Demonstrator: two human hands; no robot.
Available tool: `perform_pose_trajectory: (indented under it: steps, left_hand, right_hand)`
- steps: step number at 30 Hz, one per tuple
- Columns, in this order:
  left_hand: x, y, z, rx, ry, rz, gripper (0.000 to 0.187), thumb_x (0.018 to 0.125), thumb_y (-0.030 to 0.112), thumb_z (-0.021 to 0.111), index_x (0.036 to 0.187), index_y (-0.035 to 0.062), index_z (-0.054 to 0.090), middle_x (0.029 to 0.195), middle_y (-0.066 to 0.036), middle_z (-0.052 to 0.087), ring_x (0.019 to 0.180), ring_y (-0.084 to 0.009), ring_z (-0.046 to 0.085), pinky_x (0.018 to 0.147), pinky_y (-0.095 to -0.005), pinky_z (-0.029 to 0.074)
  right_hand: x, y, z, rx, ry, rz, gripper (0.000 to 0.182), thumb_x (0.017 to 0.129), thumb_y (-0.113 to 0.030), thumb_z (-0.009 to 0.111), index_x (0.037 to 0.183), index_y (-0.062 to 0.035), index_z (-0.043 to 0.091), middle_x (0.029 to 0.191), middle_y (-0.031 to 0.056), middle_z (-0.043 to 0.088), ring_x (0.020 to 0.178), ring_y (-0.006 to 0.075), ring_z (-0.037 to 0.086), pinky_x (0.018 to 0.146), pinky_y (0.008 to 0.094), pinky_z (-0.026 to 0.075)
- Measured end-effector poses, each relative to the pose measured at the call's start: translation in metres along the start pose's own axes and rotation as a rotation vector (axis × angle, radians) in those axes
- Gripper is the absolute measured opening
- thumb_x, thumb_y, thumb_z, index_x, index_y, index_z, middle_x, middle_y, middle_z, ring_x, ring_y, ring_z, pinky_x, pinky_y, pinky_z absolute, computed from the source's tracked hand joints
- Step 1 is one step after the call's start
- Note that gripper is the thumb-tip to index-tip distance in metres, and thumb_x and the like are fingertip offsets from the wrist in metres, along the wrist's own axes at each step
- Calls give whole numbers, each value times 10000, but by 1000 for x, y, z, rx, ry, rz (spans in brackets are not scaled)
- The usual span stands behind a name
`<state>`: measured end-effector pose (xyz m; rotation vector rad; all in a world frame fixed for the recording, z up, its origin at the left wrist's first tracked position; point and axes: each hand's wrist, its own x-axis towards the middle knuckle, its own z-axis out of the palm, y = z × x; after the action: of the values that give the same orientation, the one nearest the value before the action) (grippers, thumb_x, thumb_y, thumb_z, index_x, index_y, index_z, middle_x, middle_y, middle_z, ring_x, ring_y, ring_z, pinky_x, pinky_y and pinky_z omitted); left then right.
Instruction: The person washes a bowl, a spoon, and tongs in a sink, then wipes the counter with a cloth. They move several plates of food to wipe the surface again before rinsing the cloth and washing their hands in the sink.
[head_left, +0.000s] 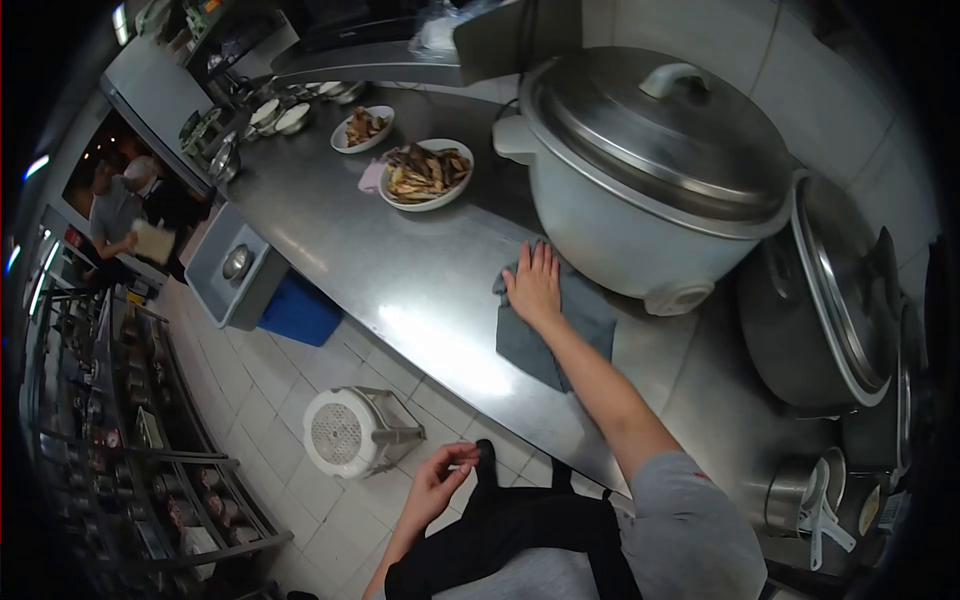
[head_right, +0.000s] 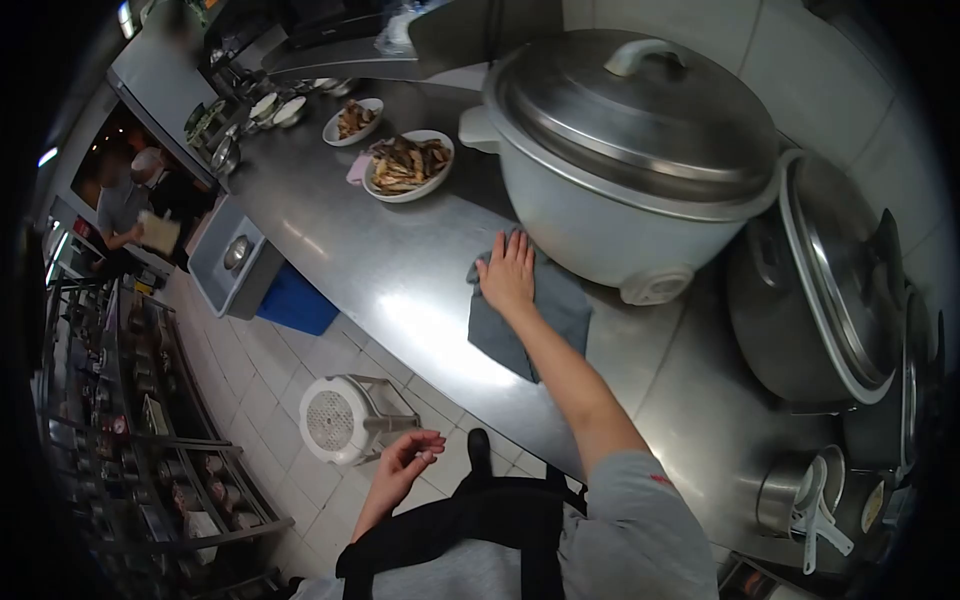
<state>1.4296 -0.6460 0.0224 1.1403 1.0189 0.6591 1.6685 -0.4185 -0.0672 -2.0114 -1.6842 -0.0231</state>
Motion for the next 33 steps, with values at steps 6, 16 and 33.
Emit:
perform_pose_trajectory:
  steps: [6,16,33]
  left_hand:
    - [-31,-1,-82,25,203,-37,272,813,40,518,1076,-24,488,1016,-104,559,956,-168,529,833,-276,411]
    - [7,32,-100,109,-110,47,266,806,17,508,1069,-18,492,1019,-89,551,959,-167,519,845,-282,396]
    - [36,28,-30,284,-520,150,262,830,66,509,1088,18,504,1019,-76,564,935,-133,530,782,-259,441]
  right_hand:
    - [101,-59,71,36,-3,122,558,830,-337,416,1248,20,321,1296,194,324,1224,311,273,1011,432,189]
    - [34,-78,52,-123,12,15,481,757,-222,456,1205,-50,418,1306,112,347,1240,252,262,988,551,129]
    - [-401,215,-269,31,686,877,373,859,-190,455,1174,7,447,1152,176,488,1075,281,454,933,346,320]
